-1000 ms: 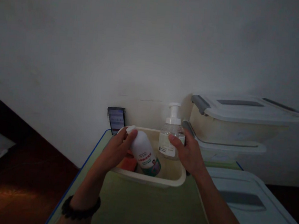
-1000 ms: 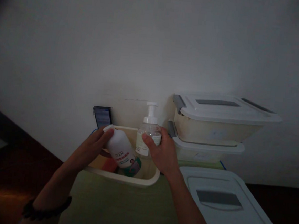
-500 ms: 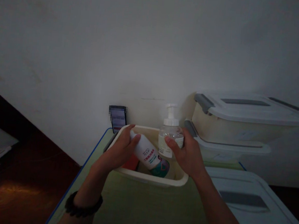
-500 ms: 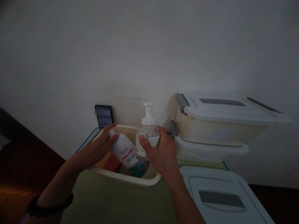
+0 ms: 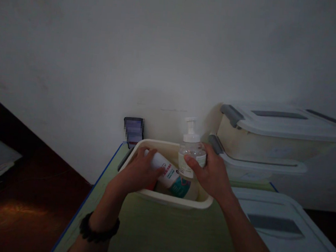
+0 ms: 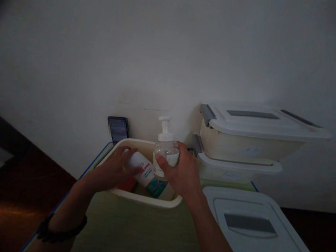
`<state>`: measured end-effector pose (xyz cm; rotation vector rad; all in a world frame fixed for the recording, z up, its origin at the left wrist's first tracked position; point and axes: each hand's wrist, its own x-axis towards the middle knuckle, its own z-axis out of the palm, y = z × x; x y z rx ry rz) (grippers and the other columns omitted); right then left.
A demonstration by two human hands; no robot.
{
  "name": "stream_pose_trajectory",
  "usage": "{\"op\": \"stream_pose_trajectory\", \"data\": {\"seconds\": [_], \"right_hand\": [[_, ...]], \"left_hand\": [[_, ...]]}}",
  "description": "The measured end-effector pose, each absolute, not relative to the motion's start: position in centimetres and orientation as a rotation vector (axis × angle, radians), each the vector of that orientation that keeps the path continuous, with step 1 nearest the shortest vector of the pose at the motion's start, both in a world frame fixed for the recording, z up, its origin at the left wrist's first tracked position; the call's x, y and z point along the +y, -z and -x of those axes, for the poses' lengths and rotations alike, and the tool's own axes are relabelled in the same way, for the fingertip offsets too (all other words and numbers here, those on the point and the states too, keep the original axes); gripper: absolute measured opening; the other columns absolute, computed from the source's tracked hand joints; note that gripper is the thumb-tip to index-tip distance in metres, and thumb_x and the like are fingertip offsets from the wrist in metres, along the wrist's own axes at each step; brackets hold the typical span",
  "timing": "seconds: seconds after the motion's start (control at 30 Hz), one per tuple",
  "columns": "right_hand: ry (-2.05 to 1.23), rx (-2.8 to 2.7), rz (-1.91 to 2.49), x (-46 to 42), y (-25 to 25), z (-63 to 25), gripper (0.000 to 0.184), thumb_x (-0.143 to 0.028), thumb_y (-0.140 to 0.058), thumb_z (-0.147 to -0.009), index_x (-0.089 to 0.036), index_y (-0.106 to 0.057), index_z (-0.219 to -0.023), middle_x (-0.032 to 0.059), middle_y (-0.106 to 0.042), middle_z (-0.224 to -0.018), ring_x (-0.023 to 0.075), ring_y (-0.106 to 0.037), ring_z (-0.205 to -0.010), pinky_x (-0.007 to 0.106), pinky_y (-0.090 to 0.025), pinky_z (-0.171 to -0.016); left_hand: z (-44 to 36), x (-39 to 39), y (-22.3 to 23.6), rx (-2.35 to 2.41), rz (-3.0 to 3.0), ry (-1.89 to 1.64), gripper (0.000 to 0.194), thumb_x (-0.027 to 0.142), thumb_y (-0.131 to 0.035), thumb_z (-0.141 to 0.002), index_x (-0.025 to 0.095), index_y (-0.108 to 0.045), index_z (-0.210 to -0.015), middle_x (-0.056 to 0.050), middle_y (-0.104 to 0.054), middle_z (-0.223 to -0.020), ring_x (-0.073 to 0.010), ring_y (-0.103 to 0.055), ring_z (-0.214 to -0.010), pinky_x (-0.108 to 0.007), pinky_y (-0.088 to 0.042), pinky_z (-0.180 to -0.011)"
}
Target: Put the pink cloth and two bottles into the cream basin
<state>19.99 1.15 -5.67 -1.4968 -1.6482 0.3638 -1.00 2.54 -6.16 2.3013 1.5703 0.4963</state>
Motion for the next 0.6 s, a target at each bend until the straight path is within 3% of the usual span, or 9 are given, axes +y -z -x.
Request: {"op": "stream_pose_trajectory", "data": {"seconds": [0.1, 0.17, 0.33, 0.5, 0.6], "right_hand": [[-0.371, -1.658, 1.502, 1.2, 5.7, -19.9, 0.051, -0.057, -0.055, -0.076, -0.015, -0.054, -0.105, 0.0127, -0.071, -0.087, 0.0273, -0.066, -0.075, 0.038, -0.049, -0.066], [-0.381, -1.664, 1.516, 1.1, 5.7, -19.9, 0.053, -0.057, -0.056, -0.076, -0.014, -0.054, -0.107, 0.0129, -0.071, -0.088, 0.0273, -0.066, -0.075, 0.037, -0.049, -0.066], [-0.391, -1.688, 1.534, 1.1, 5.5, -19.8, 0.052, -0.056, -0.056, -0.076, -0.014, -0.054, -0.107, 0.0131, -0.071, -0.09, 0.0274, -0.066, -0.078, 0.038, -0.049, -0.069], [-0.4, -1.722, 1.561, 1.0, 5.4, -19.6, 0.051, -0.053, -0.058, -0.075, -0.014, -0.054, -0.109, 0.0129, -0.07, -0.095, 0.0295, -0.066, -0.084, 0.038, -0.048, -0.071], [-0.436, -1.731, 1.544, 1.0, 5.5, -19.6, 0.054, -0.051, -0.058, -0.076, -0.012, -0.052, -0.113, 0.0142, -0.069, -0.099, 0.0296, -0.066, -0.087, 0.038, -0.048, -0.072]], "left_hand": [[0.6, 2.2, 5.8, 1.528, -2.454, -0.416, 0.046, 0.046, -0.056, -0.079, 0.02, -0.061, -0.115, -0.016, -0.046, -0.137, -0.0405, -0.021, -0.136, -0.063, -0.018, -0.107], [0.4, 2.2, 5.5, 1.483, -2.493, -0.33, 0.041, 0.044, -0.054, -0.081, 0.019, -0.064, -0.112, -0.016, -0.051, -0.134, -0.0398, -0.023, -0.136, -0.063, -0.015, -0.107], [0.4, 2.2, 5.4, 1.364, -2.481, -0.244, 0.035, 0.036, -0.042, -0.088, 0.018, -0.065, -0.108, -0.015, -0.064, -0.118, -0.031, -0.05, -0.121, -0.048, -0.038, -0.101], [0.2, 1.9, 4.9, 1.448, -2.466, -0.213, 0.038, 0.036, -0.041, -0.089, 0.016, -0.061, -0.114, -0.015, -0.062, -0.123, -0.0273, -0.058, -0.113, -0.04, -0.045, -0.095], [0.7, 2.6, 4.2, 1.473, -2.48, -0.105, 0.038, 0.028, -0.052, -0.083, 0.014, -0.058, -0.118, -0.015, -0.064, -0.119, -0.0266, -0.062, -0.106, -0.038, -0.049, -0.09]]}}
